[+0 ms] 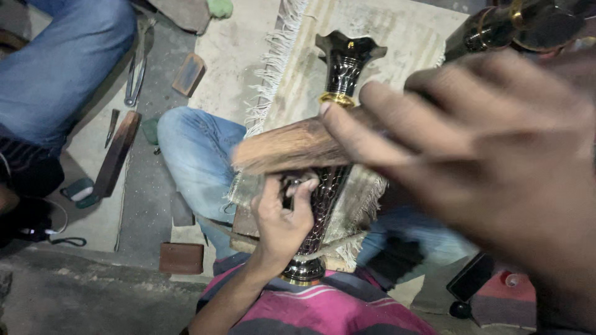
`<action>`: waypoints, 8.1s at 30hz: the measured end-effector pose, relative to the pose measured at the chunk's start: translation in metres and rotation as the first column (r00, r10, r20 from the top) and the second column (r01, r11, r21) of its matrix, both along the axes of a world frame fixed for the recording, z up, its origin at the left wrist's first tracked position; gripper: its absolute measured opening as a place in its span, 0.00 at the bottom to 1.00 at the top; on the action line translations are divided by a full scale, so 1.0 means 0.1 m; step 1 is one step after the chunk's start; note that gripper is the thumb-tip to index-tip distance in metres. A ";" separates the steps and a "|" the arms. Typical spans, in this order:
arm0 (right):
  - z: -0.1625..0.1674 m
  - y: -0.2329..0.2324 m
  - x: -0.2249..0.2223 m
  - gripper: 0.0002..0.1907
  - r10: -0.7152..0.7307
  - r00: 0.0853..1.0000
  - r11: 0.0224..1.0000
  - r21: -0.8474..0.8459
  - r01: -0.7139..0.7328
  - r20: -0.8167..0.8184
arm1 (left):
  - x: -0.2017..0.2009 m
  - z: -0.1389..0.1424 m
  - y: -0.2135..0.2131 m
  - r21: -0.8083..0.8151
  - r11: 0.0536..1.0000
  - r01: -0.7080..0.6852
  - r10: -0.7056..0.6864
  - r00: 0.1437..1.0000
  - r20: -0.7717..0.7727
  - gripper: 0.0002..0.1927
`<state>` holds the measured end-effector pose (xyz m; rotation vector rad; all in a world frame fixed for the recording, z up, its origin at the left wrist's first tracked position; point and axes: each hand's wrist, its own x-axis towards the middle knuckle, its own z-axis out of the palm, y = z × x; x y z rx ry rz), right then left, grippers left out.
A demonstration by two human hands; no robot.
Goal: The person sits cross-legged on the floor holding a dark metal vase steady on a cloth-covered board while striking a small chisel with a wooden mallet to carve a pattern into the vase surface, repositioning the chisel repeatedly around the body of the vase.
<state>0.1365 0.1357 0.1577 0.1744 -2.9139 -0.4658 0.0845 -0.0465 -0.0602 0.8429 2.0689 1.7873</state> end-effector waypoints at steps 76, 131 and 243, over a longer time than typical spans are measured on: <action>-0.14 0.08 -0.14 0.42 -0.043 0.998 0.979 -0.196 0.051 0.046 | -0.26 0.10 -0.08 -0.005 0.965 0.263 -0.260 0.959 0.111 0.07; -0.36 0.29 0.27 0.44 0.095 0.987 0.993 -0.087 -0.084 0.128 | 0.08 -0.02 -0.09 -0.007 1.000 -0.006 0.004 0.970 -0.244 0.07; -2.11 -0.43 0.91 0.26 -0.765 0.640 -0.118 -0.993 -0.031 0.071 | -0.72 -0.22 0.43 0.329 0.901 0.282 -0.390 0.858 0.334 0.15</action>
